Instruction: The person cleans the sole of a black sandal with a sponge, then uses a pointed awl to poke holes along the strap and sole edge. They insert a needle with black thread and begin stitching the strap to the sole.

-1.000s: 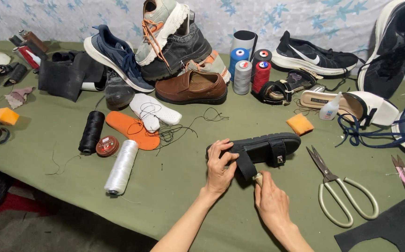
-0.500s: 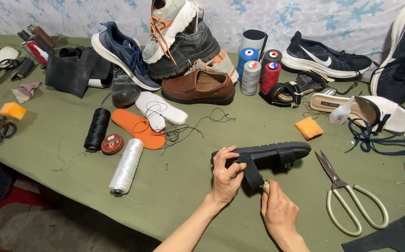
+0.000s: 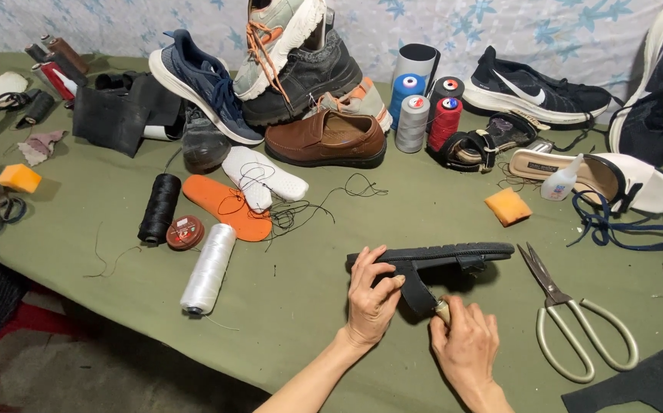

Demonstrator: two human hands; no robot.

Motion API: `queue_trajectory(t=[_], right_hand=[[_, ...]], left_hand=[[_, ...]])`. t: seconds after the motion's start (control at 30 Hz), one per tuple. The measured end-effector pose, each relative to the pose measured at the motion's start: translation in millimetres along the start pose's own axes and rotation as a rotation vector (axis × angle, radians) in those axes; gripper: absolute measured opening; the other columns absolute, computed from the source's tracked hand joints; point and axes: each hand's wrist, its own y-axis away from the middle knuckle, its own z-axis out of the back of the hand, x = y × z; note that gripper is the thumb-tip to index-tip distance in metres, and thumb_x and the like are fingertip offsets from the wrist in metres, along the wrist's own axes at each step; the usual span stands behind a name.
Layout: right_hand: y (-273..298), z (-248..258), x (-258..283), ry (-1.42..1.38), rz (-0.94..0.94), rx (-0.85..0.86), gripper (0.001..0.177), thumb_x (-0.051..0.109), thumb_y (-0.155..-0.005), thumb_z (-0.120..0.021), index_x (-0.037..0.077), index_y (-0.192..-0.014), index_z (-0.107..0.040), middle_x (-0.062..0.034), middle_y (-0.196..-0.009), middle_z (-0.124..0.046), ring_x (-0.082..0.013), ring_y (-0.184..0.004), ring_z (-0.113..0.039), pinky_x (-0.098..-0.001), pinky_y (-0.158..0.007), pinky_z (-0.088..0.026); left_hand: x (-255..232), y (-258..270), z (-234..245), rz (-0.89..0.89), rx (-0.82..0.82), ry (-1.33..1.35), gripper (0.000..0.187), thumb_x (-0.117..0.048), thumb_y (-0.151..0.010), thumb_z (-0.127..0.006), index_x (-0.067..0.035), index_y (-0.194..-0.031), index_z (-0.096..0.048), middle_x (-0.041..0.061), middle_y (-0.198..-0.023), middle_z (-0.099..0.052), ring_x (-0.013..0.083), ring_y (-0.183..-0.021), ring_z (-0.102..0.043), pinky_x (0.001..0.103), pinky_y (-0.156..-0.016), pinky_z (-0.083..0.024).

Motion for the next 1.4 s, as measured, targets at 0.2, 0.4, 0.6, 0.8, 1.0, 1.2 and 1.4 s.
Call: queue_trajectory(t=[0.2, 0.4, 0.6, 0.8, 1.0, 1.2, 1.4], right_hand=[[2, -4, -6, -0.028, -0.010, -0.004, 0.027, 0.027, -0.082, -0.066, 0.020, -0.108, -0.068, 0.0001, -0.076, -0.071, -0.0242, -0.086, -0.060, -0.0441, -0.081, -0.045], [1, 4, -3, -0.035, -0.042, 0.007, 0.026, 0.029, -0.081, -0.068, 0.026, -0.107, -0.069, 0.0050, -0.080, -0.073, -0.0238, -0.088, -0.056, -0.0421, -0.085, -0.040], [1, 3, -7, -0.015, 0.001, 0.045, 0.035, 0.028, -0.080, -0.074, 0.029, -0.114, -0.068, 0.0113, -0.098, -0.076, -0.0216, -0.091, -0.057, -0.0384, -0.083, -0.038], [2, -1, -10, -0.005, 0.004, 0.044, 0.036, 0.028, -0.081, -0.073, 0.030, -0.117, -0.068, 0.0111, -0.099, -0.076, -0.0221, -0.094, -0.056, -0.0390, -0.084, -0.039], [0, 5, -5, -0.037, -0.017, 0.057, 0.033, 0.025, -0.084, -0.068, 0.030, -0.117, -0.069, 0.0105, -0.102, -0.077, -0.0220, -0.094, -0.060, -0.0391, -0.082, -0.041], [-1, 8, -4, -0.052, -0.036, 0.067, 0.033, 0.023, -0.082, -0.069, 0.031, -0.113, -0.068, 0.0116, -0.098, -0.075, -0.0212, -0.091, -0.059, -0.0379, -0.080, -0.041], [-2, 8, -3, -0.021, -0.035, 0.075, 0.034, 0.025, -0.079, -0.070, 0.031, -0.113, -0.066, 0.0127, -0.100, -0.074, -0.0223, -0.093, -0.059, -0.0398, -0.083, -0.042]], left_hand=[[2, 6, 0, -0.012, -0.027, -0.004, 0.012, 0.008, -0.089, -0.072, -0.002, -0.085, -0.067, 0.008, -0.093, -0.066, 0.0429, -0.119, -0.066, 0.066, -0.113, -0.043], [-2, 6, 3, -0.020, -0.048, 0.017, 0.014, 0.012, -0.088, -0.070, -0.001, -0.084, -0.067, 0.009, -0.090, -0.069, 0.0436, -0.117, -0.068, 0.065, -0.112, -0.044], [-5, 5, 7, 0.011, -0.055, 0.068, 0.021, 0.021, -0.084, -0.061, 0.001, -0.087, -0.063, 0.011, -0.091, -0.065, 0.0462, -0.117, -0.067, 0.069, -0.113, -0.042], [-7, 3, 8, -0.005, -0.046, 0.044, 0.024, 0.024, -0.081, -0.054, 0.001, -0.087, -0.060, 0.014, -0.090, -0.064, 0.0472, -0.117, -0.067, 0.070, -0.113, -0.042], [-6, 6, 8, -0.039, 0.013, 0.033, 0.018, 0.022, -0.081, -0.058, 0.004, -0.084, -0.059, 0.014, -0.093, -0.060, 0.0497, -0.121, -0.062, 0.075, -0.113, -0.037], [-9, 3, 10, -0.071, 0.053, -0.031, 0.013, 0.015, -0.089, -0.060, 0.004, -0.083, -0.058, 0.015, -0.093, -0.057, 0.0504, -0.121, -0.061, 0.076, -0.112, -0.037], [-8, 4, 9, -0.064, 0.055, -0.019, 0.014, 0.016, -0.088, -0.058, 0.003, -0.083, -0.056, 0.016, -0.094, -0.052, 0.0508, -0.121, -0.060, 0.078, -0.113, -0.036]])
